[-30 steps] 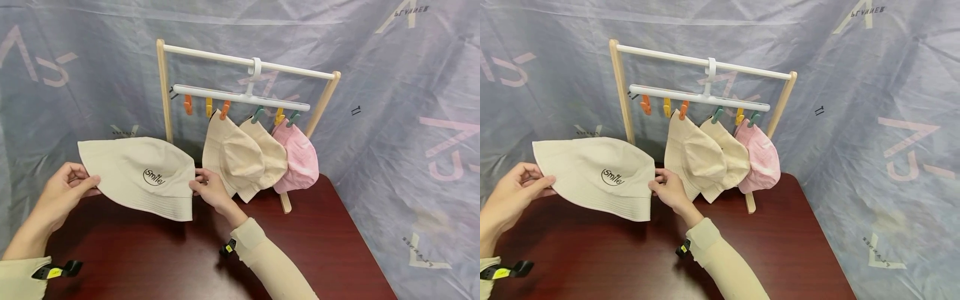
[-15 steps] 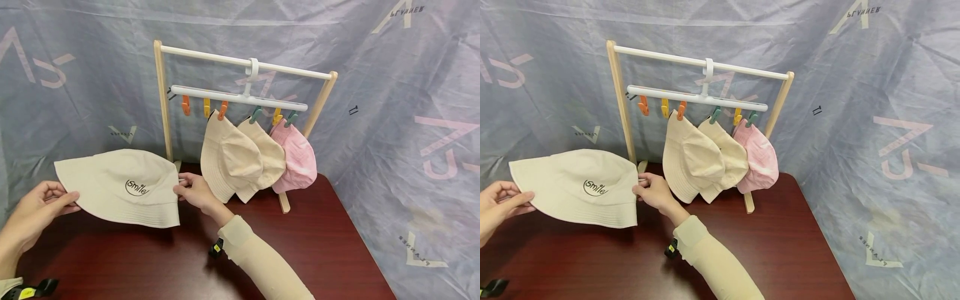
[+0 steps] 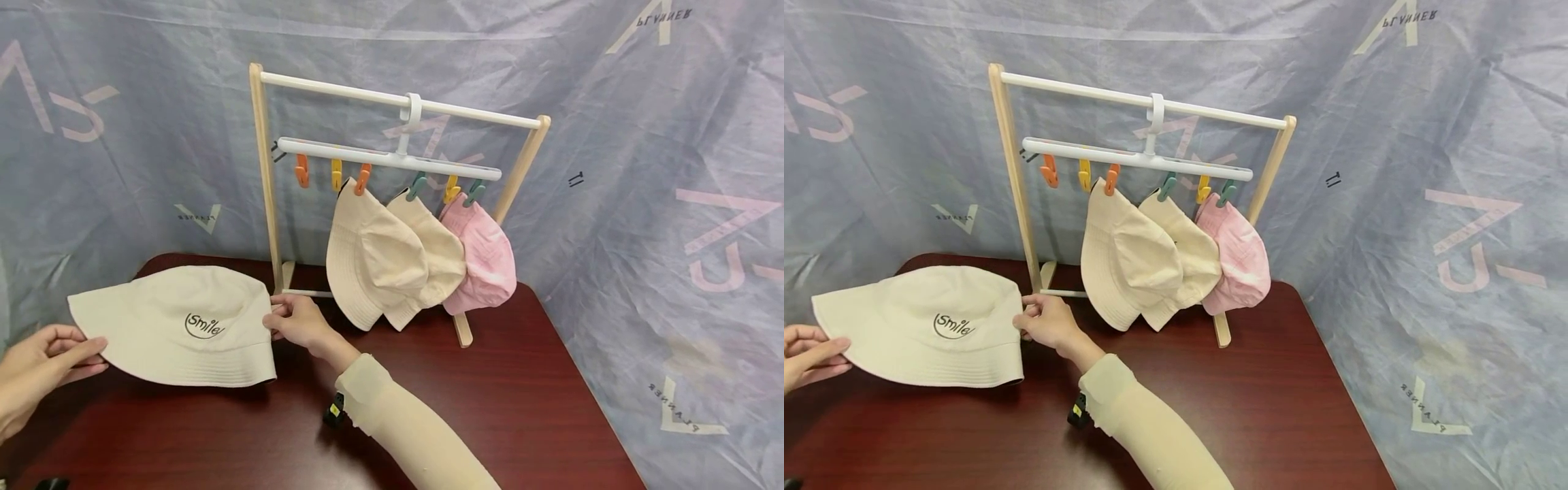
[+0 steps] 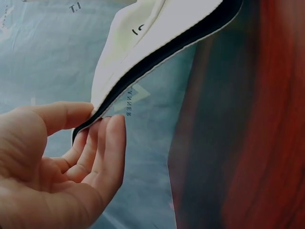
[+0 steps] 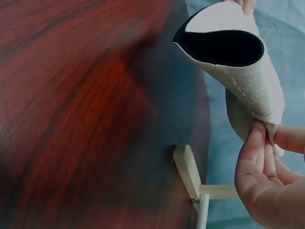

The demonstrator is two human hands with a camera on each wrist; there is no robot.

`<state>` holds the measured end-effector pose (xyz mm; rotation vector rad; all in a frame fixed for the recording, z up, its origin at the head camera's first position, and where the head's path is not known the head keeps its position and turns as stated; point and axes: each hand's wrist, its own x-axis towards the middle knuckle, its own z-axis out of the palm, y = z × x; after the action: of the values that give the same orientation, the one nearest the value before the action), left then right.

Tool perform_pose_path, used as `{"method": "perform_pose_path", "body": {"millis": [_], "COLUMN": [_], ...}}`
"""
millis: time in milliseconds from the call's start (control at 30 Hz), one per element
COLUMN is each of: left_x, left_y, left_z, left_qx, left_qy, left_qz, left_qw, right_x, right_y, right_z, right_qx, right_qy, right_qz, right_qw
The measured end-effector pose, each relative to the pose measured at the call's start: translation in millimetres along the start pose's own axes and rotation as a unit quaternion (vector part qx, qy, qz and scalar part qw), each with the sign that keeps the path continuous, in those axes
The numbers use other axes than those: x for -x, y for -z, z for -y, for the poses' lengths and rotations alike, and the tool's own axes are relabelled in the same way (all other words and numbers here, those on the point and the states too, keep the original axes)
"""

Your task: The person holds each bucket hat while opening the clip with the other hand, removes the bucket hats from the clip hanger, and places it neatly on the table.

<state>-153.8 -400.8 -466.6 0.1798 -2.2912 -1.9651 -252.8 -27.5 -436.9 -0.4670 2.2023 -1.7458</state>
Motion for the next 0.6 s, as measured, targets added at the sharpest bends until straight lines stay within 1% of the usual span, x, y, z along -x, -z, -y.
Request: {"method": "perform_pose_path", "body": {"millis": [33, 100, 167, 300, 367, 500, 600], "left_x": [0.0, -1.1, -1.7, -4.4, -5.3, -5.8, -6.1], "left_y": [1.3, 4.4, 7.3, 14.9, 17.8, 21.7, 22.6], "left_z": [1.2, 4.5, 6.5, 15.3, 18.6, 21.7, 21.1], "left_qx": [-0.021, -0.048, -0.082, -0.126, -0.149, -0.174, -0.193], "left_qy": [0.008, 0.021, 0.035, 0.063, 0.071, 0.077, 0.089], "left_qz": [-0.003, -0.006, -0.008, 0.007, 0.016, 0.03, 0.04], "left_qw": [0.9998, 0.9986, 0.996, 0.99, 0.9862, 0.9814, 0.9764], "right_x": [-0.5, -1.2, -2.0, -4.9, -6.1, -8.6, -10.3], "right_y": [-2.2, -6.4, -10.4, -16.2, -17.6, -19.5, -21.5], "right_z": [-0.5, -1.4, -2.6, -5.7, -6.4, -7.7, -9.6], "right_qx": [-0.002, -0.007, -0.011, -0.006, 0.0, 0.008, 0.014], "right_qy": [-0.003, -0.011, -0.023, -0.04, -0.043, -0.043, -0.041], "right_qz": [-0.001, -0.001, -0.001, -0.006, -0.007, 0.0, 0.002], "right_qw": [1.0, 0.9999, 0.9997, 0.9991, 0.999, 0.999, 0.999]}}
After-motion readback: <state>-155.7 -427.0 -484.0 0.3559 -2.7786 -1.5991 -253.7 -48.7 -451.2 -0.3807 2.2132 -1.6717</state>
